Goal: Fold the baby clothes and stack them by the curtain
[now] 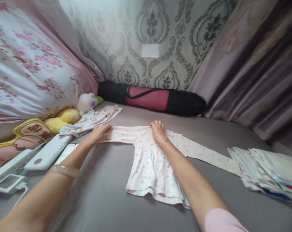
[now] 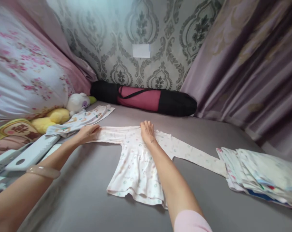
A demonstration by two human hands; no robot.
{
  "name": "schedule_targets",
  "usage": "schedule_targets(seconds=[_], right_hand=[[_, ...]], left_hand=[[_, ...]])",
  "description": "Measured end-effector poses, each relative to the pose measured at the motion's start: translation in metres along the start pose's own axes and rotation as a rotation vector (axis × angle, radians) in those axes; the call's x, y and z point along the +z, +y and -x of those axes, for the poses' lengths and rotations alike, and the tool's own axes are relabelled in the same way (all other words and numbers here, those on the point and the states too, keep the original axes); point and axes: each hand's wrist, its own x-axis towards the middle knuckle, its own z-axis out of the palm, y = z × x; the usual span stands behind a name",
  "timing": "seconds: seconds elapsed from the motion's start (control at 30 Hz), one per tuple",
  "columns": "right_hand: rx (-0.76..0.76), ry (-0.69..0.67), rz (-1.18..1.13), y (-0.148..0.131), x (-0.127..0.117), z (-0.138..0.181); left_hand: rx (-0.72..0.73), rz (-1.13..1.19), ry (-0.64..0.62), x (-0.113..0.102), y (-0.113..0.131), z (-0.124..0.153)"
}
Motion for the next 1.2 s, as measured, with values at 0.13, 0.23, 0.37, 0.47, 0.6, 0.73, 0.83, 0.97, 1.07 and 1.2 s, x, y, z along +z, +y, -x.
schedule_targets(seconds=[0.13,0.23,0.37,0.47,0.6,0.73,0.83,0.97,1.07,1.2], right_hand=[[0.04,0.032,0.039,-0.002,0.004,0.004],[-0.006,0.066,0.058,-0.011,-0.002,0.007],[-0.12,0.016,-0.043,-0.044,-0.006,0.011],[-0.113,-0.123,-0.125,-0.07,0.004,0.015],[-0.041,-0.182,-0.148,-0.086,0.018,0.022],[-0.015,-0.184,-0.145,-0.088,0.02,0.025],[-0.005,-0.194,-0.13,-0.089,0.019,0.025],[0.008,-0.188,-0.117,-0.091,0.019,0.024],[0.013,-0.166,-0.117,-0.091,0.021,0.025],[0.015,-0.143,-0.134,-0.092,0.022,0.026]], left_hand=[[-0.038,-0.047,0.035,0.005,0.0,0.0],[-0.123,-0.074,0.023,0.0,-0.004,0.001],[-0.251,-0.035,-0.058,-0.017,-0.021,0.002],[-0.293,0.087,-0.122,-0.025,-0.039,0.003],[-0.283,0.346,-0.102,-0.023,-0.054,0.008],[-0.4,0.57,0.056,-0.016,-0.044,0.013],[-0.493,0.4,0.162,-0.009,-0.024,0.018],[-0.462,0.045,0.137,0.002,-0.005,0.023],[-0.458,-0.057,0.086,0.008,-0.002,0.023],[-0.453,-0.106,0.148,0.006,0.005,0.015]])
